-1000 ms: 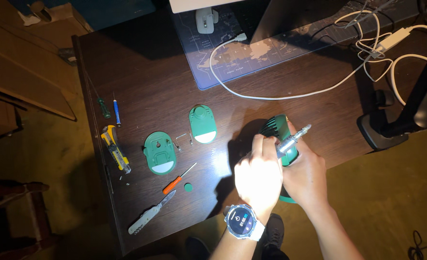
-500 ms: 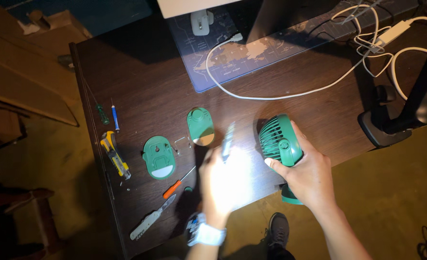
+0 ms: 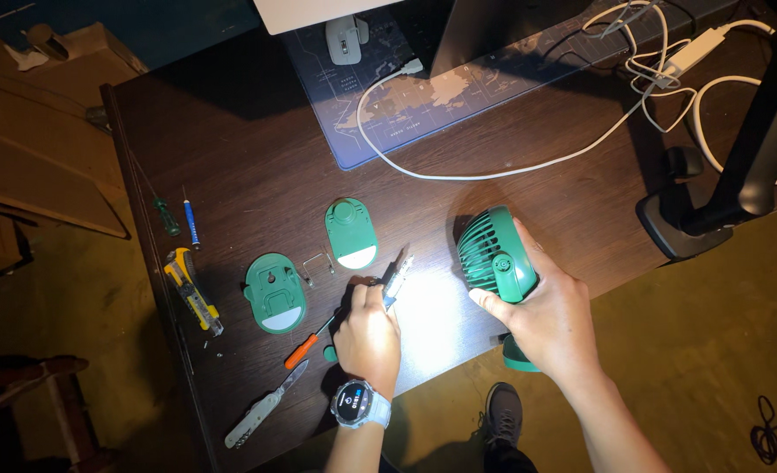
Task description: The person disassembles a small green electric fan on a desk. They remove the base, unscrew and detach the rear cover, then use a knife and screwdriver to pry off the front grille and remove the fan blade. The components are placed on the desk.
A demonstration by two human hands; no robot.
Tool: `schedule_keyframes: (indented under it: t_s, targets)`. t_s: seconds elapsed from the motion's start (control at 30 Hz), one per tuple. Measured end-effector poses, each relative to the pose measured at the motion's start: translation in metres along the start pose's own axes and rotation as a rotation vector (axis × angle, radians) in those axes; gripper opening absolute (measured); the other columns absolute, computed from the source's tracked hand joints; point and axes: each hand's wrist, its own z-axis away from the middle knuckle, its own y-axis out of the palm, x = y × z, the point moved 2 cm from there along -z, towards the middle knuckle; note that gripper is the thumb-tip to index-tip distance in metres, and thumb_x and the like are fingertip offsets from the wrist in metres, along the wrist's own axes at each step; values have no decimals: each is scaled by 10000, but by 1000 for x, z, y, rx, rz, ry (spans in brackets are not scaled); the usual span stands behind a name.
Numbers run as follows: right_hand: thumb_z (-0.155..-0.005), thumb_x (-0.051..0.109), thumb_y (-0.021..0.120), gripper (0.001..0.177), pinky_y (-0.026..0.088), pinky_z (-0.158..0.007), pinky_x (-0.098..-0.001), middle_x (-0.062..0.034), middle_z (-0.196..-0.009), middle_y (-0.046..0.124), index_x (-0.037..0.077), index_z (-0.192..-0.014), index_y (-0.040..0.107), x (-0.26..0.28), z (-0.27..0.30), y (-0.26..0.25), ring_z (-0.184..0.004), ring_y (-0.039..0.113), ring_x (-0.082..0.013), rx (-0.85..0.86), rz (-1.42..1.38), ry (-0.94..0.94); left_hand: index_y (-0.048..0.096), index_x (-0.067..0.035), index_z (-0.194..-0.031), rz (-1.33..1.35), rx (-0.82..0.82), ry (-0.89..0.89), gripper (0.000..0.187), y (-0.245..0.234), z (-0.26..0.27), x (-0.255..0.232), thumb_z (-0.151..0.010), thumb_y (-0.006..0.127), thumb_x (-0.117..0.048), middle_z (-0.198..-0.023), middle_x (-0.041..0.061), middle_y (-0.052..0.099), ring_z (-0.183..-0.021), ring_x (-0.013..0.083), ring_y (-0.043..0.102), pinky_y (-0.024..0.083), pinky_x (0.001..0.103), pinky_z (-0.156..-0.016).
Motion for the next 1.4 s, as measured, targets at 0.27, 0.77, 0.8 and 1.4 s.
schedule_keyframes:
  t_s: [0.27,0.77,0.8,1.4]
  targets:
    - [-616,273,909,1005,570,-883,-357,-117,-1080,780,214,-1519,473,-14,-7,-1,-953,767,-228,-2,29,-38,709,-56,-1061,398,-106,-340,281,-71,-7,53,-929,684,-303,-829,146,713,-697,303,733,550,439,-643]
    - [-637,296,931,1016,583,-869,-369,-79,-1038,803,257,-1547,483,-11,-5,5,-901,776,-202,-28,63,2,774,-69,-1008,-158,-60,-113,222,-71,-184,164,-819,800,-183,-1024,219,705,-932,404,707,568,482,-809]
    - [-619,279,922,1013,580,-871,-365,-80,-1059,794,237,-1532,488,-10,-5,5,-915,772,-194,-48,40,-52,777,-78,-1004,-168,-55,-132,221,-69,-185,163,-820,808,-196,-1006,209,723,-938,401,710,566,481,-823]
    - [-597,219,916,988,581,-869,-349,-130,-1108,768,179,-1489,493,-1,1,1,-943,778,-225,-100,-1,-45,662,-78,-1033,600,-165,20,341,-94,-62,-1,-701,729,-43,-956,125,703,-859,222,712,559,360,-747]
